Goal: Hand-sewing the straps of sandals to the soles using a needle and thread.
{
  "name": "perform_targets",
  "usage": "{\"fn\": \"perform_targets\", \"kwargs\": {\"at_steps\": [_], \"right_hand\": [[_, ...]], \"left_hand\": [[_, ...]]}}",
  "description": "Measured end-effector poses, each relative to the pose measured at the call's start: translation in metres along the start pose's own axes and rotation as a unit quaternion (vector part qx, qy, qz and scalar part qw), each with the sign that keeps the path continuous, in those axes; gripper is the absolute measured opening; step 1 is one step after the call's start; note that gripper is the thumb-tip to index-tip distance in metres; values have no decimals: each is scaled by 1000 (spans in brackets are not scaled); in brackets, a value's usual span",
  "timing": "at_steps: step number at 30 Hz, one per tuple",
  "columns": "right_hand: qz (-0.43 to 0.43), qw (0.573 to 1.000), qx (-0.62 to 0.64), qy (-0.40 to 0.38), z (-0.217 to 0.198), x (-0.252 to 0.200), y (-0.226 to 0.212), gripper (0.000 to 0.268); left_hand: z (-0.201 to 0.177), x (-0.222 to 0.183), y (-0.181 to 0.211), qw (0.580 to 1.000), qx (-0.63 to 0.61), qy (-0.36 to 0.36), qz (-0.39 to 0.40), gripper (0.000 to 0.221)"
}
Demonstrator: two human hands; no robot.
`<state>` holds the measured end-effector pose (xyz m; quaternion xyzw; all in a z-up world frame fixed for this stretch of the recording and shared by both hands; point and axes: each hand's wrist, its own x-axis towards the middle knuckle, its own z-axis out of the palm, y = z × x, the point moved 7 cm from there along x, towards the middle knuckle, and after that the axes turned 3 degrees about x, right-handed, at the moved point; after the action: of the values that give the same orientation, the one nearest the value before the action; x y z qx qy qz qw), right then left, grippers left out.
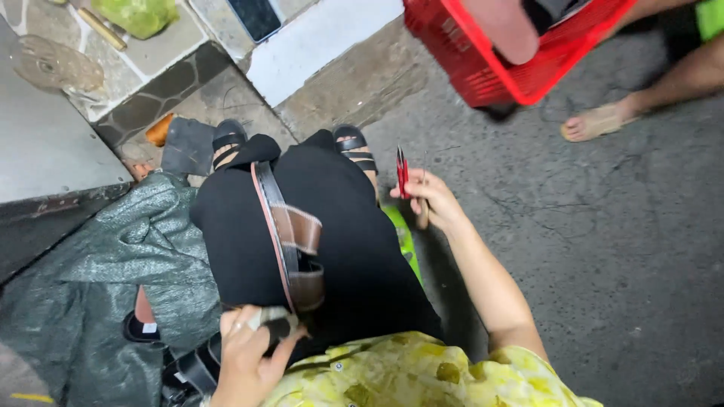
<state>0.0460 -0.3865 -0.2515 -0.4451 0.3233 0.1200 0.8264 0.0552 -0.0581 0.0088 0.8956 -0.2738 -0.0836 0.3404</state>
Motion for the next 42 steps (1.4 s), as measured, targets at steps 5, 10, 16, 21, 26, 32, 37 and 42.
{"fn": "perform_targets", "kwargs": {"at_steps": [5,10,16,21,26,32,37,42], "right_hand": [[-272,943,-117,-154,94,-160,-67,20],[-386,825,-391,-135,177,-219,-40,39],[-441,767,-462,-60,206,-216,-17,33],[-431,772,-465,-45,215,-210,-20,28],[-402,822,-395,-84,214,-203,-21,26],[-407,810,-415,-75,221,-205,-19,25],[-409,822,-388,-85,218,-204,-28,20],[-370,861,-341,-67,195,-204,-48,23]], "left_hand": [[4,-12,2,996,-27,85,23,22],[10,-27,-27,965,-220,142,-33,20],[29,-29,-44,941,-291,143,-100,17],[24,-26,-40,946,-274,152,-86,15],[20,-23,-35,948,-273,153,-57,15],[21,-20,-34,947,-275,159,-39,13],[-6,-24,-32,915,-324,241,-16,15],[-37,-34,-19,970,9,233,66,56]]}}
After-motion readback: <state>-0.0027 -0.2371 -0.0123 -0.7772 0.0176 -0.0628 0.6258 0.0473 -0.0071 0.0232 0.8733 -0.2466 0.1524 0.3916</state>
